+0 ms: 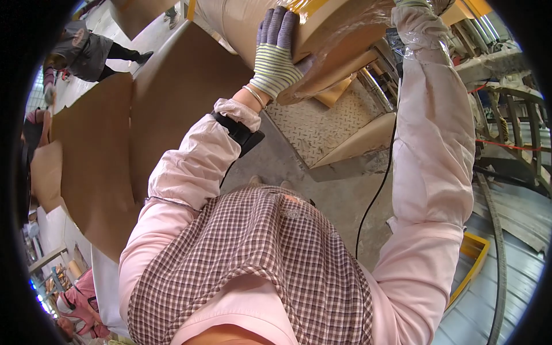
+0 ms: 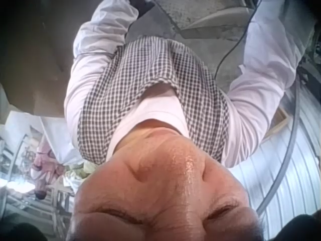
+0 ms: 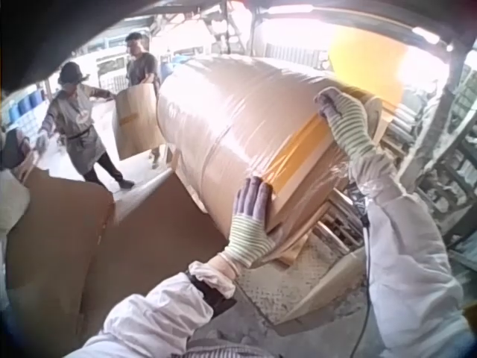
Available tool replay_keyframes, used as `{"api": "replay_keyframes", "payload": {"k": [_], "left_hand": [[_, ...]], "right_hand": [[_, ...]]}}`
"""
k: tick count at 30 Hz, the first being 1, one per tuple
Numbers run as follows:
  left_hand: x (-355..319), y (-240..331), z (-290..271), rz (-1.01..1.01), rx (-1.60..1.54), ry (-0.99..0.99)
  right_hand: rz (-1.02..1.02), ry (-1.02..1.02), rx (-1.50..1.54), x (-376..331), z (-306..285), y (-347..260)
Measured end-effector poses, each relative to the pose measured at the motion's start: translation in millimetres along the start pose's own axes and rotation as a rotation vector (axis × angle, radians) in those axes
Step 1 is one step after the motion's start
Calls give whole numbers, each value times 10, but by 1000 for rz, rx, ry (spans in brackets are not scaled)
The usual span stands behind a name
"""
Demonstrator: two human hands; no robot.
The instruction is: Manually wrap and process large industrial material rolls with other workers.
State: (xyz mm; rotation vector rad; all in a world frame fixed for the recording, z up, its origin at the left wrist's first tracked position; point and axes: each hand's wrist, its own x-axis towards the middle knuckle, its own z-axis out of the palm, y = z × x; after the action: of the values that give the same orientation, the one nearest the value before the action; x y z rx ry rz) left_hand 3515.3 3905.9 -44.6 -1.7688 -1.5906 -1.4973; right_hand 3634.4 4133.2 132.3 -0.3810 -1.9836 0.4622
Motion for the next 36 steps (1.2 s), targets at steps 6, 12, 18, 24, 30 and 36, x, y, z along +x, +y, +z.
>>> {"api": "replay_keyframes", "payload": {"k": [6,12,18,24,30,36], "left_hand": [[-85,-104,143,29,102,57],[-272,-139,179,-123,106,16],[-84,-61,175,-39,13,132],[-31,27,136,-96,86,79],[-320,-167,146,-112,114,79],[-525,-263,149,-314,156,-62]], "right_hand": [[-1,38,16,-47,-4,-83],[-24,17,-128,-60,3,-298],[-56,19,-276,-130,5,-487],[-92,29,-316,-129,-13,-540],[-193,12,-396,-39,-10,-464],[-261,-14,-461,-17,36,-396]]}}
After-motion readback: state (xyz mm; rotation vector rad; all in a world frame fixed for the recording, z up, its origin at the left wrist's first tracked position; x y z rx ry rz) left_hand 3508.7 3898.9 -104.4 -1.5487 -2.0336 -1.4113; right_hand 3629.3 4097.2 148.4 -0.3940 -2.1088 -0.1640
